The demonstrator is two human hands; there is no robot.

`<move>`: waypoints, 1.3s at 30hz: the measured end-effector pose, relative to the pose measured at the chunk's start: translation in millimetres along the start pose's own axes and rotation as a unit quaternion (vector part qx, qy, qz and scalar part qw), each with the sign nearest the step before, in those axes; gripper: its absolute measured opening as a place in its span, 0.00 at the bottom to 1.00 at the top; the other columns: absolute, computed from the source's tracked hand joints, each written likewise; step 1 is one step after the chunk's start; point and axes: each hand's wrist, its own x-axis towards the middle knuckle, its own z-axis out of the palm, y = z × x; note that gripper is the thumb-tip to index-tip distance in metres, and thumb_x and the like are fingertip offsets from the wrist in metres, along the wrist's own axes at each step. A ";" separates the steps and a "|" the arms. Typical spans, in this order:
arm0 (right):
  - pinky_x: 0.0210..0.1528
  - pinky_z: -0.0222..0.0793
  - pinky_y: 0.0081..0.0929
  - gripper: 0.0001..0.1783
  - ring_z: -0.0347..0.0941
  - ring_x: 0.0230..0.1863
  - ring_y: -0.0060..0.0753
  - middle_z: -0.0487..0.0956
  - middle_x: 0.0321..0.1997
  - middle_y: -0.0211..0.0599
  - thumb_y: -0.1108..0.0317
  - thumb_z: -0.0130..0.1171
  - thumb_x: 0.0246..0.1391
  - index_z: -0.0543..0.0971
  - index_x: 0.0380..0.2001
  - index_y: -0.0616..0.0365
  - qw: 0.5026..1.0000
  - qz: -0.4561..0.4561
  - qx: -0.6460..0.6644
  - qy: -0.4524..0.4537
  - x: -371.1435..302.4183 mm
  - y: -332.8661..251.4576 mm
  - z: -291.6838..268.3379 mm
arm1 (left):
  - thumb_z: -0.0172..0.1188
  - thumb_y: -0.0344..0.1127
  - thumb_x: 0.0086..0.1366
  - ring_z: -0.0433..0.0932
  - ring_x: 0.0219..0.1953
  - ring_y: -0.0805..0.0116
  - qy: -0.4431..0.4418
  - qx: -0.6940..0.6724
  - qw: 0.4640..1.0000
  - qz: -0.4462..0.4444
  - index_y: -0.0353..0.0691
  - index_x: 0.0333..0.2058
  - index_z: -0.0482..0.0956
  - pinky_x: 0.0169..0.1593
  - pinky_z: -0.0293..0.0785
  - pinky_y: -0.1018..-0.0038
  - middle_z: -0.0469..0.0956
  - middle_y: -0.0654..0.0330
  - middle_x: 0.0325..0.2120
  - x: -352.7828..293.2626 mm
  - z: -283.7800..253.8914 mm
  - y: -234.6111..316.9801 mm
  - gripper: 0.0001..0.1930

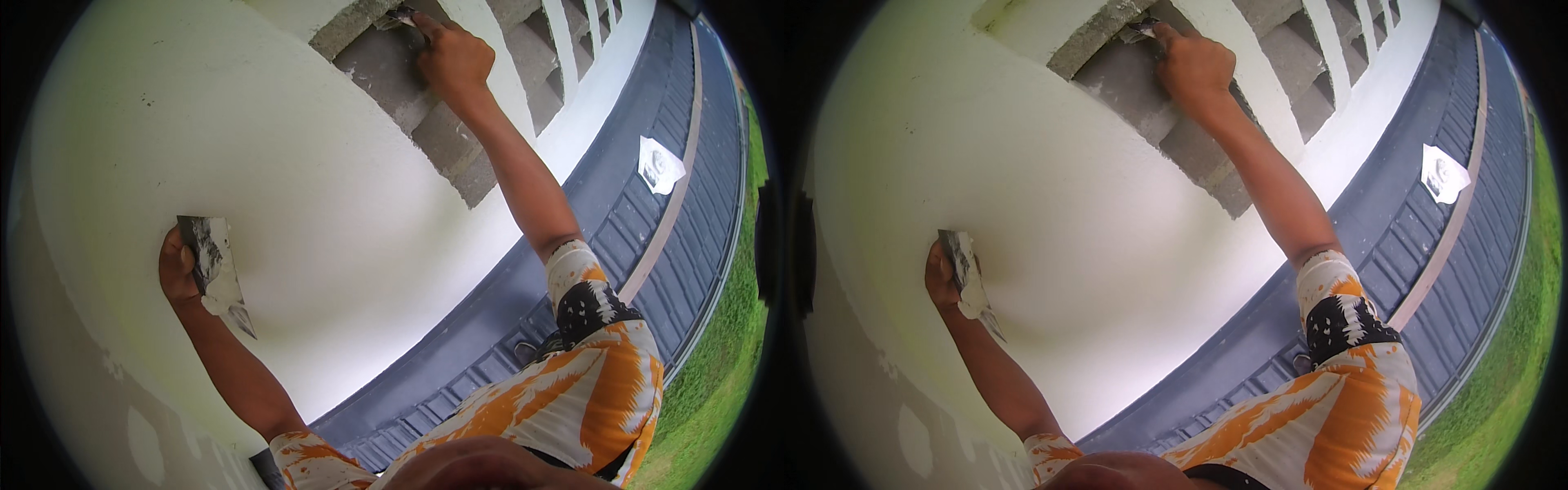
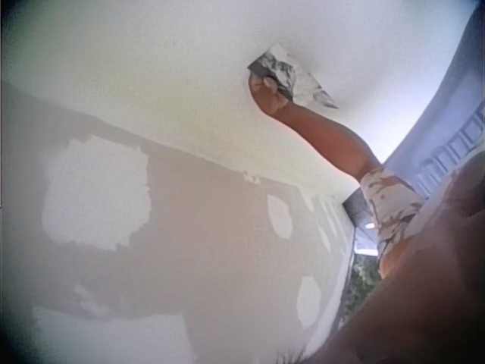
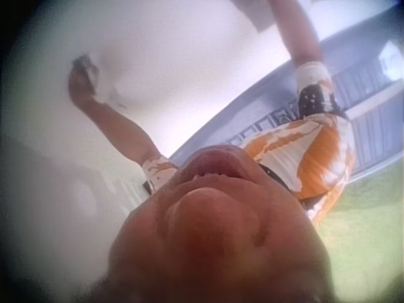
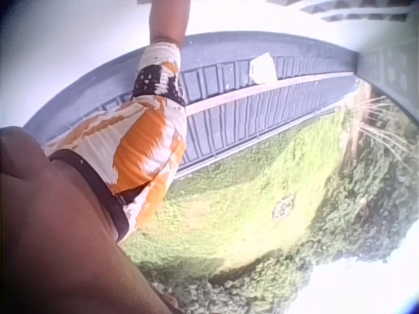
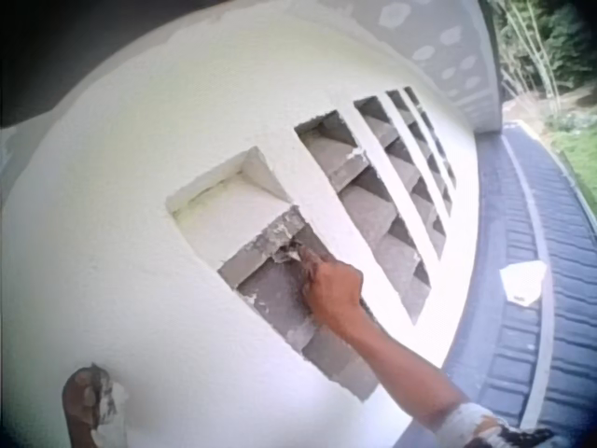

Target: The person applies plaster to a wall vent using a small trowel and a larger hawk. They repeatedly scoop plaster from the hawk and smooth it into the vent openings.

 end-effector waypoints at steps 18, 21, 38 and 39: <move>0.25 0.72 0.32 0.26 0.79 0.28 0.35 0.80 0.30 0.25 0.71 0.58 0.45 0.81 0.48 0.27 0.992 -0.106 -0.065 -0.017 7.3 11.6 -13.5 | 0.69 0.47 0.58 0.78 0.45 0.70 0.014 0.001 1.000 0.000 0.25 0.53 0.71 0.52 0.73 0.72 0.79 0.57 0.45 2.1 7.7 1.5 0.34; 0.25 0.72 0.31 0.27 0.80 0.28 0.35 0.80 0.31 0.25 0.72 0.58 0.46 0.81 0.48 0.26 0.990 -0.086 -0.098 -0.052 -1.2 6.9 -25.6 | 0.69 0.48 0.58 0.78 0.45 0.70 0.014 -0.001 1.000 -0.007 0.25 0.53 0.71 0.52 0.73 0.73 0.80 0.57 0.45 -2.3 4.1 1.2 0.34; 0.28 0.74 0.34 0.24 0.81 0.29 0.38 0.81 0.31 0.28 0.67 0.58 0.50 0.81 0.49 0.25 0.990 -0.112 -0.083 -0.034 17.0 3.3 -23.8 | 0.63 0.54 0.61 0.79 0.42 0.71 -0.002 0.081 0.996 0.027 0.28 0.54 0.71 0.46 0.76 0.73 0.79 0.57 0.44 1.4 3.5 -2.4 0.35; 0.27 0.74 0.35 0.24 0.80 0.29 0.37 0.81 0.31 0.28 0.67 0.58 0.49 0.81 0.49 0.25 0.989 -0.104 -0.098 -0.038 20.0 3.6 -20.6 | 0.65 0.53 0.60 0.79 0.43 0.71 -0.002 0.067 0.998 0.020 0.27 0.54 0.71 0.48 0.75 0.73 0.79 0.57 0.45 1.2 4.2 -1.9 0.35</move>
